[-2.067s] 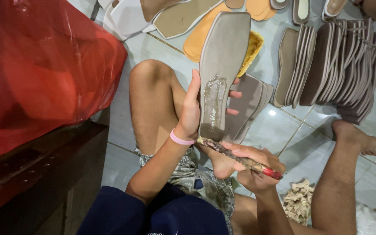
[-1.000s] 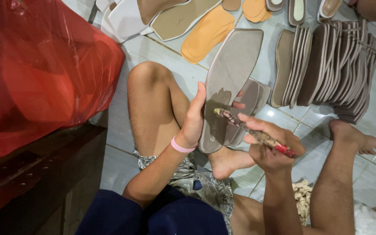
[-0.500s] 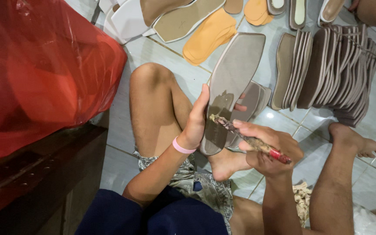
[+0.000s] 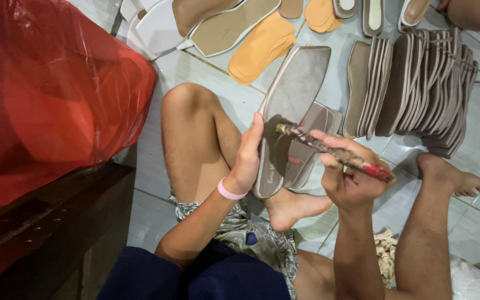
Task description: The person sits on the floor and assembles shoe parts by applying glue to the sole of a beige slipper and then attaching a white insole. The person repeats this process for multiple slippers, handling them one at a time.
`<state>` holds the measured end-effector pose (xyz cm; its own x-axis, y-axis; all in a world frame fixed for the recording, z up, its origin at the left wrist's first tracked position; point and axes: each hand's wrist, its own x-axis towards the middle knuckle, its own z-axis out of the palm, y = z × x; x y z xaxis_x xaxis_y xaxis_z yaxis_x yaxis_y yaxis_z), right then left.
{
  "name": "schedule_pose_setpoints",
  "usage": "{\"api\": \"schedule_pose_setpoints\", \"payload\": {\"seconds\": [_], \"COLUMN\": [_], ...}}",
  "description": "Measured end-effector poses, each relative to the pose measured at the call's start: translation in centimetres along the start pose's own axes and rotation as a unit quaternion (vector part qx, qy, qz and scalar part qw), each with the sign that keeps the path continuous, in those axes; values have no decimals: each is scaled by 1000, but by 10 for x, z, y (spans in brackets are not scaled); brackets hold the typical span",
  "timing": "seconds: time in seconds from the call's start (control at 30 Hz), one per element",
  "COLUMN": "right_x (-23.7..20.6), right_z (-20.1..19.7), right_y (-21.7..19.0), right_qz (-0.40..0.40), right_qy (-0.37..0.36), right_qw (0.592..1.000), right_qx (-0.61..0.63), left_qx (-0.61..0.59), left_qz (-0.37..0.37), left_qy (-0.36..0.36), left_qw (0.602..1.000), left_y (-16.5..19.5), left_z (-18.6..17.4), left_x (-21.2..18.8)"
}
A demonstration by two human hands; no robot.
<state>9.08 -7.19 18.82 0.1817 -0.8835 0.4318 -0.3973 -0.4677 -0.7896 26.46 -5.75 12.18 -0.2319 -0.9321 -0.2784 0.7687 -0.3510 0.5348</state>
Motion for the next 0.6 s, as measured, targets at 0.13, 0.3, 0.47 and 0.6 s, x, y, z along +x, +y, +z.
{"api": "schedule_pose_setpoints", "payload": {"seconds": [0.13, 0.3, 0.47, 0.6], "right_x": [-4, -10, -17, -20], "right_z": [0, 0, 14, 25], "right_y": [4, -2, -11, -16], "right_qz": [21, 54, 43, 75], "right_qy": [16, 51, 108, 94], "right_qw": [1000, 997, 991, 989], "right_qx": [15, 24, 68, 80], "left_qx": [2, -32, -69, -69], "left_qz": [0, -12, -19, -11], "left_qy": [-6, -6, -6, -6], "left_qw": [1000, 999, 997, 998], "left_y": [4, 4, 0, -1], "left_z": [2, 4, 4, 5], "left_x": [1, 2, 3, -1]}}
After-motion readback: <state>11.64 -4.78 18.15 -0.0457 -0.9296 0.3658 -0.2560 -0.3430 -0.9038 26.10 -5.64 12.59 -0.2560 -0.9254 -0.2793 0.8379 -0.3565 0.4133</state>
